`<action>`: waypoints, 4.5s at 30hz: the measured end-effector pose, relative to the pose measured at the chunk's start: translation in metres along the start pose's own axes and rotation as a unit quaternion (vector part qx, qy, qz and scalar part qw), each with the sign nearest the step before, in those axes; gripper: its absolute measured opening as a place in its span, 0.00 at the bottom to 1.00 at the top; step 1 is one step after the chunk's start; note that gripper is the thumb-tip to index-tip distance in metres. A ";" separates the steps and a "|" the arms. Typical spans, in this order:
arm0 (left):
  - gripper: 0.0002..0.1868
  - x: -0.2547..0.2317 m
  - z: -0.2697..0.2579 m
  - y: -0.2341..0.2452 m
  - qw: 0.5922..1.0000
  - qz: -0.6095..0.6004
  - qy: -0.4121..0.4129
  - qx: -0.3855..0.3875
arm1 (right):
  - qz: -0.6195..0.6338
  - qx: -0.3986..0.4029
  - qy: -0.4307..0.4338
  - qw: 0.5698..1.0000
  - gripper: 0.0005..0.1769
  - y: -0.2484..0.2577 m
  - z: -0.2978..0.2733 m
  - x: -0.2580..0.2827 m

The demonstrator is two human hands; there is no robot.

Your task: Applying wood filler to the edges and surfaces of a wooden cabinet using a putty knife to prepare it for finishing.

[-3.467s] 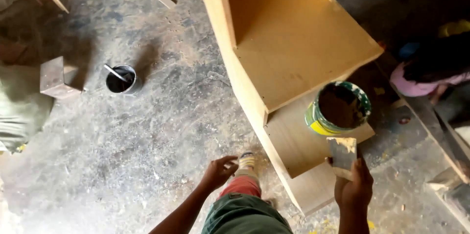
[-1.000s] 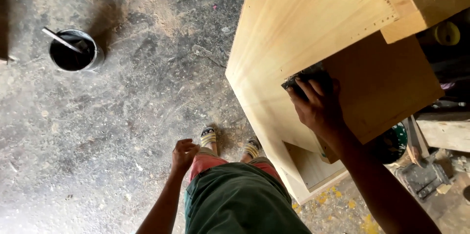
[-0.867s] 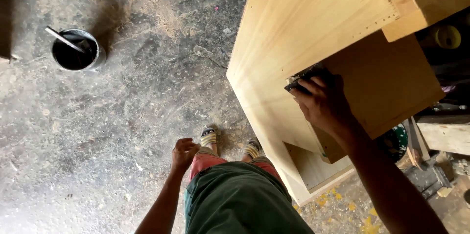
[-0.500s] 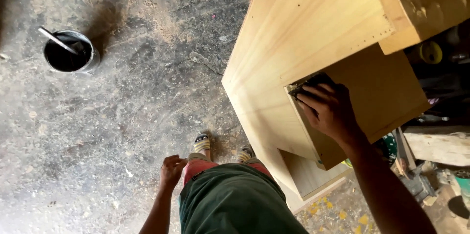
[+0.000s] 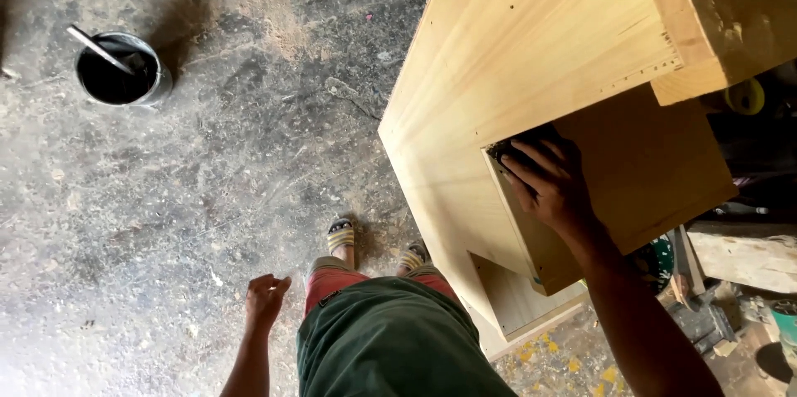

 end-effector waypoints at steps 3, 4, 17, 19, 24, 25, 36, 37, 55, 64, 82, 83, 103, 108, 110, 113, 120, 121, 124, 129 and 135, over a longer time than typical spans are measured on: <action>0.22 0.010 -0.012 0.000 0.997 0.037 0.073 0.016 | -0.019 0.005 0.010 1.000 0.09 0.004 0.009 0.002; 0.22 0.013 -0.017 -0.001 0.994 0.038 0.102 0.026 | -0.039 0.031 0.011 0.999 0.08 0.006 0.016 0.004; 0.21 -0.014 -0.007 -0.027 0.995 0.028 0.088 0.046 | -0.050 0.469 -0.046 0.881 0.23 -0.006 0.060 -0.017; 0.21 -0.013 -0.002 -0.024 0.996 0.023 0.077 0.039 | -0.048 0.397 -0.044 0.915 0.07 -0.001 0.048 -0.028; 0.23 -0.005 -0.014 -0.026 0.996 0.021 0.079 0.041 | -0.004 0.246 -0.008 0.969 0.13 0.028 0.054 -0.028; 0.24 0.000 -0.019 -0.023 0.993 0.004 0.105 0.044 | -0.020 0.214 -0.012 0.977 0.13 0.029 0.054 -0.029; 0.27 0.021 -0.052 -0.017 0.982 0.041 0.176 0.046 | -0.049 0.301 -0.110 0.946 0.16 -0.016 0.027 -0.048; 0.26 0.019 -0.055 -0.020 0.979 0.020 0.196 0.049 | -0.048 0.316 -0.104 0.942 0.16 -0.016 0.022 -0.047; 0.24 -0.017 -0.035 -0.018 0.985 -0.038 0.159 0.056 | -0.097 0.012 -0.022 0.995 0.13 0.018 0.026 0.036; 0.30 0.034 -0.047 -0.005 0.979 0.006 0.194 0.064 | -0.113 -0.041 -0.070 0.990 0.12 0.009 0.009 0.043; 0.27 -0.012 -0.003 -0.008 0.983 0.017 0.156 0.099 | -0.056 0.260 -0.124 0.956 0.15 -0.003 0.054 0.004; 0.27 -0.013 -0.005 -0.007 0.983 0.001 0.161 0.091 | -0.048 0.291 -0.123 0.947 0.14 -0.009 0.052 0.000; 0.25 0.015 -0.004 -0.025 0.981 -0.009 0.172 0.083 | -0.123 0.052 0.000 0.991 0.13 0.021 0.008 0.048; 0.24 0.009 -0.001 -0.018 0.987 0.016 0.142 0.079 | -0.153 0.061 0.021 0.986 0.11 0.019 0.001 0.046; 0.23 0.013 0.000 -0.018 0.986 -0.003 0.153 0.062 | -0.121 0.068 0.032 0.990 0.11 0.021 0.001 0.043; 0.24 0.010 -0.005 -0.022 0.985 0.011 0.158 0.075 | -0.082 0.106 0.018 0.991 0.11 0.021 -0.003 0.038; 0.25 -0.011 -0.011 -0.030 0.982 0.051 0.154 0.099 | -0.009 0.191 -0.022 0.981 0.14 0.019 -0.007 0.023; 0.25 -0.019 -0.011 -0.029 0.986 0.032 0.140 0.089 | 0.002 0.210 -0.027 0.977 0.15 0.016 -0.009 0.020; 0.26 -0.025 -0.010 -0.026 0.988 -0.001 0.139 0.067 | -0.008 0.263 -0.023 0.964 0.16 0.022 0.006 0.025; 0.19 0.000 -0.019 -0.025 0.986 -0.115 0.120 0.000 | 0.072 0.230 -0.024 0.970 0.12 0.037 0.041 0.024; 0.27 0.046 -0.038 -0.037 0.978 -0.002 0.199 0.060 | -0.040 0.201 -0.052 0.977 0.12 0.014 0.035 0.009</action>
Point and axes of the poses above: each hand's wrist, its own z-axis towards the middle knuckle, its own y-axis out of the back of the hand, x = y × z, the point moved 6 cm from there along z, towards the middle knuckle, and after that the axes turned 2 degrees about -y, right-handed, at the moved point
